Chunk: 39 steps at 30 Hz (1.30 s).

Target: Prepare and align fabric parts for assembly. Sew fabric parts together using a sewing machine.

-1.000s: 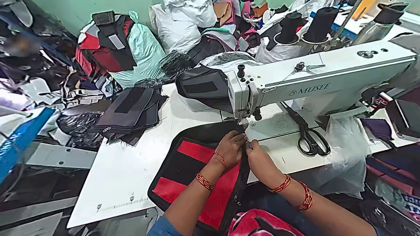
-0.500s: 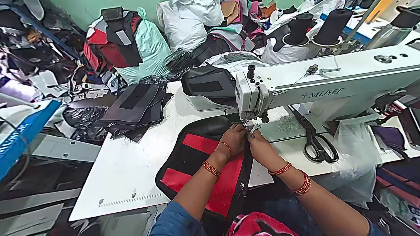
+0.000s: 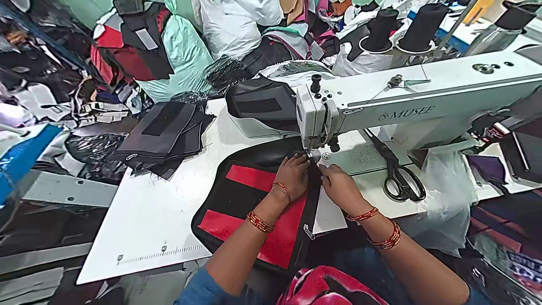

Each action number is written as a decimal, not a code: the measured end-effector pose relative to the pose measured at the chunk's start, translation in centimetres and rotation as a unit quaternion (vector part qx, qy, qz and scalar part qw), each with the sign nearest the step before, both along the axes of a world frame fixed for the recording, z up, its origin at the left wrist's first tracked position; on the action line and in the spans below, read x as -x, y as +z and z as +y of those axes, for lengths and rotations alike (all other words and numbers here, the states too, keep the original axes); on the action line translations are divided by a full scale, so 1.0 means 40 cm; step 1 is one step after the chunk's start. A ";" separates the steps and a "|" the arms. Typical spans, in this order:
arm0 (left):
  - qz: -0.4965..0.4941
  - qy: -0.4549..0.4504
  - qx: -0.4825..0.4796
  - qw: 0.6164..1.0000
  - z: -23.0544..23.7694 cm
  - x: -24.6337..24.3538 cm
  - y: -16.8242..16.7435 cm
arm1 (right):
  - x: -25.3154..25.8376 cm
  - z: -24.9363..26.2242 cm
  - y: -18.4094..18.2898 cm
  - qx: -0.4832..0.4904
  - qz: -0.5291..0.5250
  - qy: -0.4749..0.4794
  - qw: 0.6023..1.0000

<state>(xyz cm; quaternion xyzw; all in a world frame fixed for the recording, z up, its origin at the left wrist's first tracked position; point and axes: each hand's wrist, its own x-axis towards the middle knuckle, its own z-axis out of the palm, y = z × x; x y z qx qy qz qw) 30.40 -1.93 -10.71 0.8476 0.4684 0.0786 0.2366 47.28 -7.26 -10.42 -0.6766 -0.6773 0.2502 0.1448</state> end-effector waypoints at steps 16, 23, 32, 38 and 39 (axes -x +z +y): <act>-0.016 -0.080 -0.047 0.996 -0.028 0.044 -0.054 | -0.015 -0.029 -0.010 0.053 0.177 -0.035 0.982; 0.023 -0.109 -0.025 0.993 -0.029 0.041 -0.037 | -0.022 -0.032 -0.023 0.046 0.212 -0.048 0.975; -0.077 -0.083 -0.053 0.992 -0.038 0.043 -0.051 | -0.008 -0.035 0.010 0.046 0.091 0.024 0.994; -0.166 -0.070 -0.131 0.975 -0.037 0.045 -0.082 | 0.031 -0.028 0.044 0.107 -0.050 0.077 0.990; -0.168 -0.066 -0.141 0.973 -0.036 0.042 -0.082 | 0.035 -0.029 0.043 0.104 -0.061 0.080 0.990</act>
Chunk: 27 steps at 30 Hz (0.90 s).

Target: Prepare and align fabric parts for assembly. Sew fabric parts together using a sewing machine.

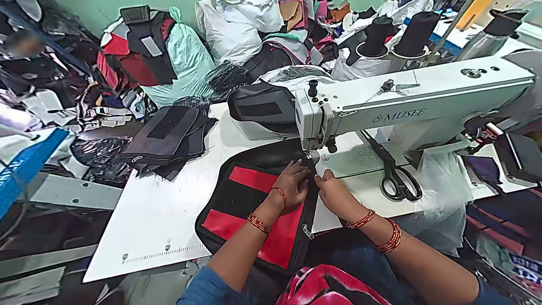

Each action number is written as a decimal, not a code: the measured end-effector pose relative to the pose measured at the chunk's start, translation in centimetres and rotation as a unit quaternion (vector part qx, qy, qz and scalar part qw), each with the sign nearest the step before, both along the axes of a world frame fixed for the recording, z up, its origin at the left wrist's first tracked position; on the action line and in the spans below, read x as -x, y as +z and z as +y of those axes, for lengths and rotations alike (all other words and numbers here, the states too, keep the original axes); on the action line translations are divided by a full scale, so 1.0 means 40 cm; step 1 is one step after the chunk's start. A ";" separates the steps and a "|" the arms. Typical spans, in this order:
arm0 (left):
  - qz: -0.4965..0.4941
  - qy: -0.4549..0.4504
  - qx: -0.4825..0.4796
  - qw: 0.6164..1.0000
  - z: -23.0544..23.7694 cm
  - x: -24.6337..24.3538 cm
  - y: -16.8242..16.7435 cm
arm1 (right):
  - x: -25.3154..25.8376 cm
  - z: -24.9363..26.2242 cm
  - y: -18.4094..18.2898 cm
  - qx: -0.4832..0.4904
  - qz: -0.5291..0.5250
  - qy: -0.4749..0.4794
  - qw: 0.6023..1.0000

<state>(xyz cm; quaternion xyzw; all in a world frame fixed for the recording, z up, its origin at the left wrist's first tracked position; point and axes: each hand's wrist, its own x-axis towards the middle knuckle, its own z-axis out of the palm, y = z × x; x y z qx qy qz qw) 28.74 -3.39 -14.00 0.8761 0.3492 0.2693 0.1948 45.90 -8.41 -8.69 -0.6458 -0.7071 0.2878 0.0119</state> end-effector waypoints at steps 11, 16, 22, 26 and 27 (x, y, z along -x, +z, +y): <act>0.142 -0.070 0.047 0.986 0.010 -0.015 0.042 | 0.015 -0.005 -0.011 -0.026 -0.037 0.003 0.999; 0.100 -0.066 0.037 0.992 0.014 -0.009 0.036 | 0.020 -0.001 -0.015 -0.039 -0.037 -0.008 0.999; 0.117 -0.059 0.050 0.990 0.045 -0.021 0.036 | 0.023 0.034 -0.018 -0.049 -0.029 -0.022 0.998; 0.130 -0.047 0.064 0.988 0.078 -0.027 0.043 | 0.015 0.067 -0.006 -0.030 0.000 -0.028 0.999; 0.137 -0.048 0.066 0.987 0.087 -0.027 0.046 | 0.012 0.077 -0.002 -0.025 0.010 -0.028 0.999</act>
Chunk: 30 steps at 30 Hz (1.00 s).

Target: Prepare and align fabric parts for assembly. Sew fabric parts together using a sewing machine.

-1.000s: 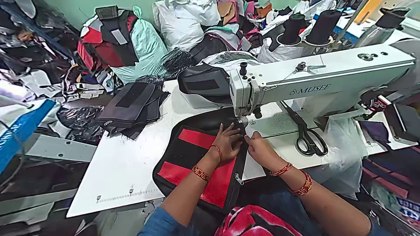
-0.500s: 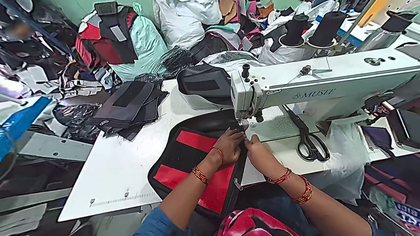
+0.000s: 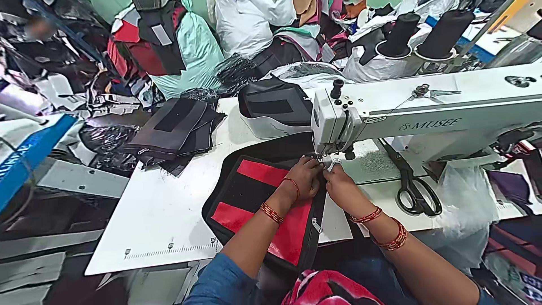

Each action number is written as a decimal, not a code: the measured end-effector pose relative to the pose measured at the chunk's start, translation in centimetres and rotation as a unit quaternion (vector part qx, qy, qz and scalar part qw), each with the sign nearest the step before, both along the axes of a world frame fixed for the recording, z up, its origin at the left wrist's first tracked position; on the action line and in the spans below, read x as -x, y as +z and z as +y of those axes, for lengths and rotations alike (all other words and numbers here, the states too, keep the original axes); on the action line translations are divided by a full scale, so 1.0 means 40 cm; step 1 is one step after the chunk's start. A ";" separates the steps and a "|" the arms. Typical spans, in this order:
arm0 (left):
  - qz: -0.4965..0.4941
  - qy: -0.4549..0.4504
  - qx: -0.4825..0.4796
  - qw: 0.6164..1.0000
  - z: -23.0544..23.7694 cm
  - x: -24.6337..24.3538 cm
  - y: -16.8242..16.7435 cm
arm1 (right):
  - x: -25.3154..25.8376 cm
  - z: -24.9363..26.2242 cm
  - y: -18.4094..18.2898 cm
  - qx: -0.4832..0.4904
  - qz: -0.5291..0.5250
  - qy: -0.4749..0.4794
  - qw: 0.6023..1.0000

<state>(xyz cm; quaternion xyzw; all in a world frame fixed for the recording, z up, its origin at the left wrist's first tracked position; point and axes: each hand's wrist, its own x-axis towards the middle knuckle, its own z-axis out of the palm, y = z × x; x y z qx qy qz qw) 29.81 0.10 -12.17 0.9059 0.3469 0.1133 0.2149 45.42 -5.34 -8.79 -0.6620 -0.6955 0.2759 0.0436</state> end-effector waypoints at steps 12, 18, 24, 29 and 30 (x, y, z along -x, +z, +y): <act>-0.003 0.061 0.042 0.997 0.008 0.013 0.007 | -0.050 -0.039 -0.043 -0.076 0.087 -0.098 0.988; -0.086 0.077 -0.020 0.993 -0.013 0.031 -0.028 | -0.024 -0.066 -0.057 -0.077 0.189 -0.154 0.967; -0.084 0.050 -0.052 0.994 -0.031 0.031 -0.036 | -0.015 -0.075 -0.062 -0.088 0.164 -0.131 0.974; -0.069 0.029 -0.081 0.994 -0.033 0.024 -0.039 | -0.016 -0.070 -0.043 -0.042 0.129 -0.087 0.987; -0.078 0.021 -0.098 0.992 -0.030 0.024 -0.047 | -0.019 -0.068 -0.038 -0.031 0.130 -0.080 0.988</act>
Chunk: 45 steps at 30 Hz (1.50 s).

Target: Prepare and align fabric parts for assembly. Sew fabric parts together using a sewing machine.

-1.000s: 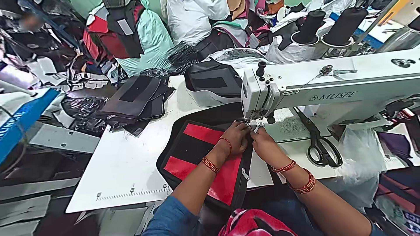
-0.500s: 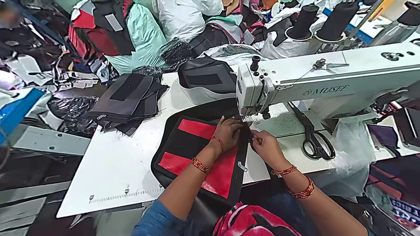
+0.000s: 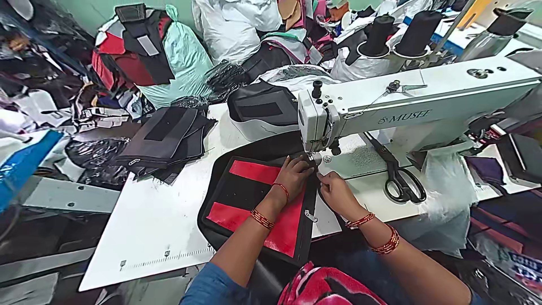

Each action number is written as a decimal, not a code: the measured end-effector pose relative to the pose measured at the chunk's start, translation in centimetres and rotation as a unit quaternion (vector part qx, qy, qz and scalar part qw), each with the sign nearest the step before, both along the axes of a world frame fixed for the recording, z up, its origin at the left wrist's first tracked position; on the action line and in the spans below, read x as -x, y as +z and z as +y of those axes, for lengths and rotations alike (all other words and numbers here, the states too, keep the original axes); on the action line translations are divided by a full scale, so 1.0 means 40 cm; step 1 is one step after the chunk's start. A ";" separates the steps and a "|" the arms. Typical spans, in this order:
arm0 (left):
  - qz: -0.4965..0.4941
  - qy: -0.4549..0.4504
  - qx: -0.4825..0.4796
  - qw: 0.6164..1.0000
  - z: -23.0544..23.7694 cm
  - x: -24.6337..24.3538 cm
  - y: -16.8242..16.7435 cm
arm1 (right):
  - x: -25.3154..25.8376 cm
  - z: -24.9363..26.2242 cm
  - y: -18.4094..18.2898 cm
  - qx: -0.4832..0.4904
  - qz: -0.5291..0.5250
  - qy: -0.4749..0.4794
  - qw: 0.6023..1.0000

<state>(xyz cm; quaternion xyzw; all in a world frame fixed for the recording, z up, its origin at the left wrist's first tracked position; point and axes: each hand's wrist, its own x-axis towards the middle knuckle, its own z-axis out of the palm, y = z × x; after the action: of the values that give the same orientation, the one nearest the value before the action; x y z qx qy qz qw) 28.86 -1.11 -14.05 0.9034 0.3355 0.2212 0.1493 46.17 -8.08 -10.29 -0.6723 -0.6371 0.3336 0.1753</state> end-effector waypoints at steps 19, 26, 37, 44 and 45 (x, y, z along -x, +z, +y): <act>0.229 0.028 0.097 0.968 -0.010 -0.051 0.087 | 0.036 0.015 0.028 0.068 -0.111 0.072 0.989; 0.102 0.034 0.022 0.994 -0.015 -0.034 0.042 | 0.031 0.020 0.031 0.070 -0.099 0.082 0.989; 0.065 0.075 0.039 0.994 0.007 -0.039 0.033 | 0.009 0.074 0.034 0.073 -0.051 0.094 0.992; 0.042 0.074 0.021 0.996 0.006 -0.038 0.033 | 0.007 0.078 0.045 0.079 -0.049 0.098 0.991; 0.043 0.077 0.025 0.996 0.007 -0.039 0.033 | 0.008 0.079 0.046 0.079 -0.047 0.096 0.991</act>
<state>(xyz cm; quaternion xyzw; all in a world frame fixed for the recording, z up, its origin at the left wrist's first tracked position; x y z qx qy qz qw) 30.43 -0.83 -12.72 0.8794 0.4159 0.1849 0.1398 45.87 -4.93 -8.46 -0.6344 -0.6782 0.3663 0.0586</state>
